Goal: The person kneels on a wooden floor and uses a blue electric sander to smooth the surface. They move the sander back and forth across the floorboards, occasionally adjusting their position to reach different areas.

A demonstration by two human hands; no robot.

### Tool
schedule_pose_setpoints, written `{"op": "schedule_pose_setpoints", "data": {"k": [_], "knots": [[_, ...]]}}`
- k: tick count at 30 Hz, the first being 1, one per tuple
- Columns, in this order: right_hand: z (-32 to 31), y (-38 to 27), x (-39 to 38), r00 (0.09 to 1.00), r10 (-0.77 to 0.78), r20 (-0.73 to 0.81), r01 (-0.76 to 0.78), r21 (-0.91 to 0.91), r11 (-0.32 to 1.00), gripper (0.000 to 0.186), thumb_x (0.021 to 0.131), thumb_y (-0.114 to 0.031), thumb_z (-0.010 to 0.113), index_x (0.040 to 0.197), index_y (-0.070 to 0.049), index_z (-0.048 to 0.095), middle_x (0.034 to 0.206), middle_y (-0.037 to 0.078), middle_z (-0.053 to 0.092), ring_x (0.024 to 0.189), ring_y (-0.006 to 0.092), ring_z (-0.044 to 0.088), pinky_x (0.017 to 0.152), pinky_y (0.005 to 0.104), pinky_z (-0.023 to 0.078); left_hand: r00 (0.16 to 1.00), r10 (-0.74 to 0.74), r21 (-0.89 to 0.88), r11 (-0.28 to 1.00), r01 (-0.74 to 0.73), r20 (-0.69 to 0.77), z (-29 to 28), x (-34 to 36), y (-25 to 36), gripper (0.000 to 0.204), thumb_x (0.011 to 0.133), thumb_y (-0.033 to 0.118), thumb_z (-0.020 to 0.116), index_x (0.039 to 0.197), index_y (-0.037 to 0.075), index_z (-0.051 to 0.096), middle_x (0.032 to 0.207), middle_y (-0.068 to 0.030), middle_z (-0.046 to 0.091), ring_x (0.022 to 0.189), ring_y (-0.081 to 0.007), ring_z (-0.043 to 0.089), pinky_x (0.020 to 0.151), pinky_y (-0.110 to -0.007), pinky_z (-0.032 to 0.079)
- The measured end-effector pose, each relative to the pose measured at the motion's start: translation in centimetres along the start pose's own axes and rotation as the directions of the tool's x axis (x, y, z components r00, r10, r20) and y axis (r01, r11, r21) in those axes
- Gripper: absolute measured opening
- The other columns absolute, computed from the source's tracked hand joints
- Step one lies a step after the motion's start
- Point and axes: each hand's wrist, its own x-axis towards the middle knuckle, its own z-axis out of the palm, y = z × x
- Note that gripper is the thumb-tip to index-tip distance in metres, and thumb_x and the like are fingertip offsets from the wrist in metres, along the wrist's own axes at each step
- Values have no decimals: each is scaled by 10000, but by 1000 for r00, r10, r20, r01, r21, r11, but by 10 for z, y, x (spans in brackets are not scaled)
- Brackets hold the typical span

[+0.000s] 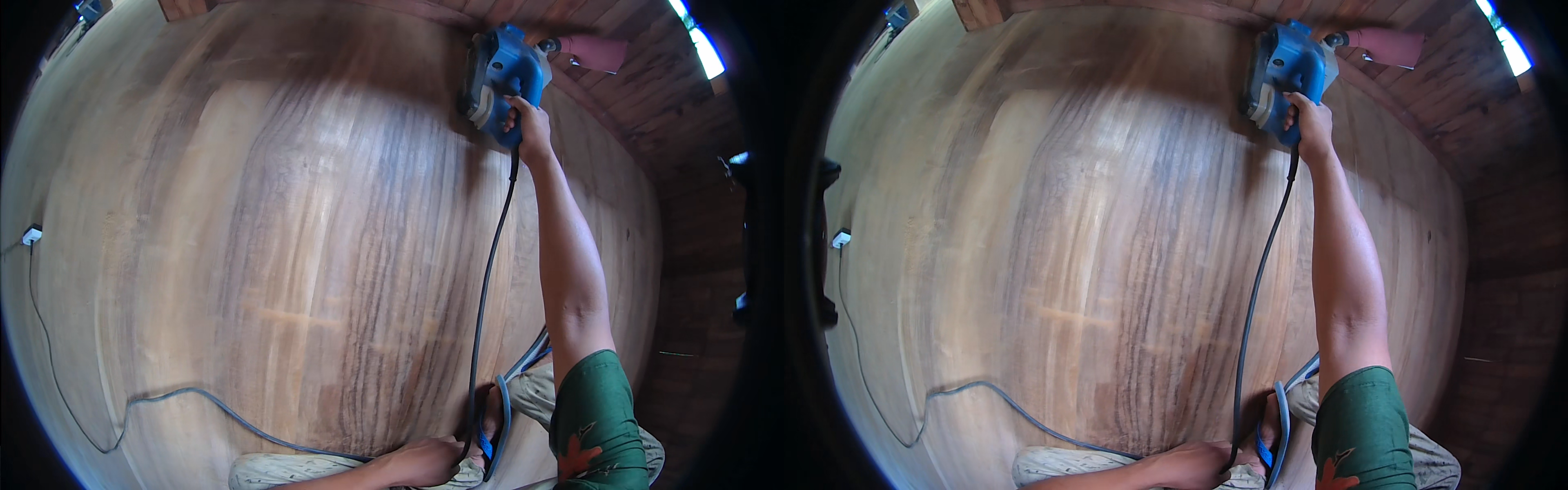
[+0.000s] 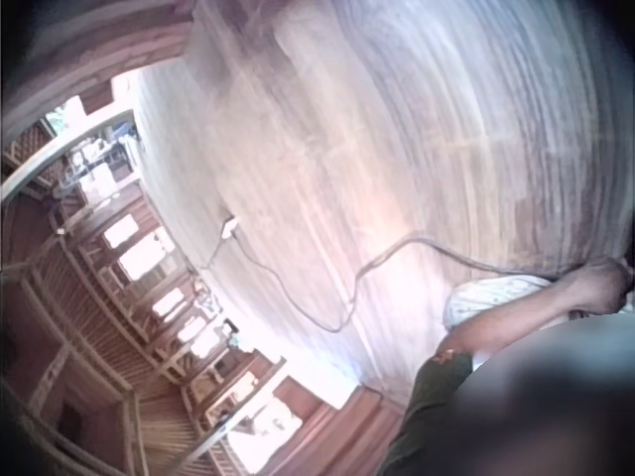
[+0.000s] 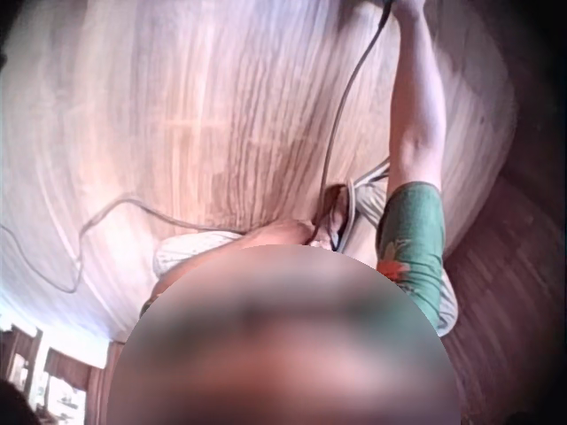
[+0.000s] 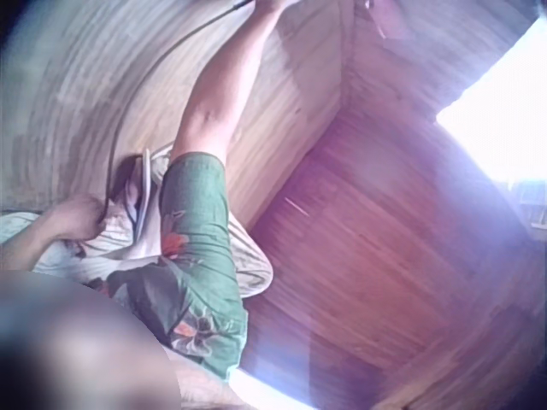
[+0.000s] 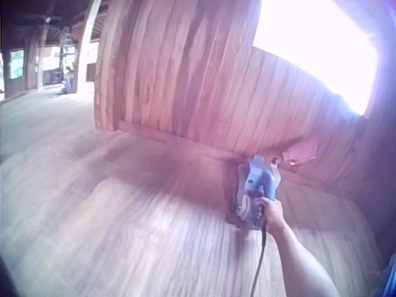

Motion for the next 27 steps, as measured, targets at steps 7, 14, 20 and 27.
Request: {"op": "schedule_pose_setpoints", "data": {"k": [7, 14, 20, 27], "knots": [[-25, -1, -63, 999, -36, 24, 37, -26, 999, 143, 870, -136, 714, 875, -6, 652, 638, 39, 557, 509, 146, 520, 513, 311, 434, 696, 654, 140, 751, -646, -297, 37, 3, -15, 296, 735, 116, 640, 999, 6, 717, 813, -189, 689, 849, -412, 650, 831, -479, 529], [-46, 11, -188, 999, 43, -11, -43, 40, 998, 198, 881, -115, 723, 785, -74, 555, 614, 14, 517, 493, 127, 489, 497, 307, 416, 311, 828, 520, 541, -661, -466, 58, 18, -22, 114, 740, 160, 669, 698, 78, 602, 641, -40, 559, 606, -272, 569, 575, -435, 460], [-57, 10, -284, 997, 82, -8, -81, 47, 996, 236, 880, -110, 731, 743, -86, 541, 579, 19, 522, 480, 132, 497, 495, 312, 417, 901, 386, 330, 840, -431, 197, 35, -1, -6, 479, 937, 209, 534, 1380, 27, 558, 1254, -177, 621, 1191, -361, 566, 1040, -456, 466], [-55, 10, -391, 986, 161, -53, -159, 30, 987, 226, 869, -137, 751, 735, -67, 583, 575, 24, 542, 493, 134, 513, 515, 299, 408, 864, 479, 441, 749, -494, 155, 41, -6, -12, 491, 926, 155, 522, 1406, 51, 527, 1218, -180, 584, 1185, -342, 571, 1005, -474, 474]]}}
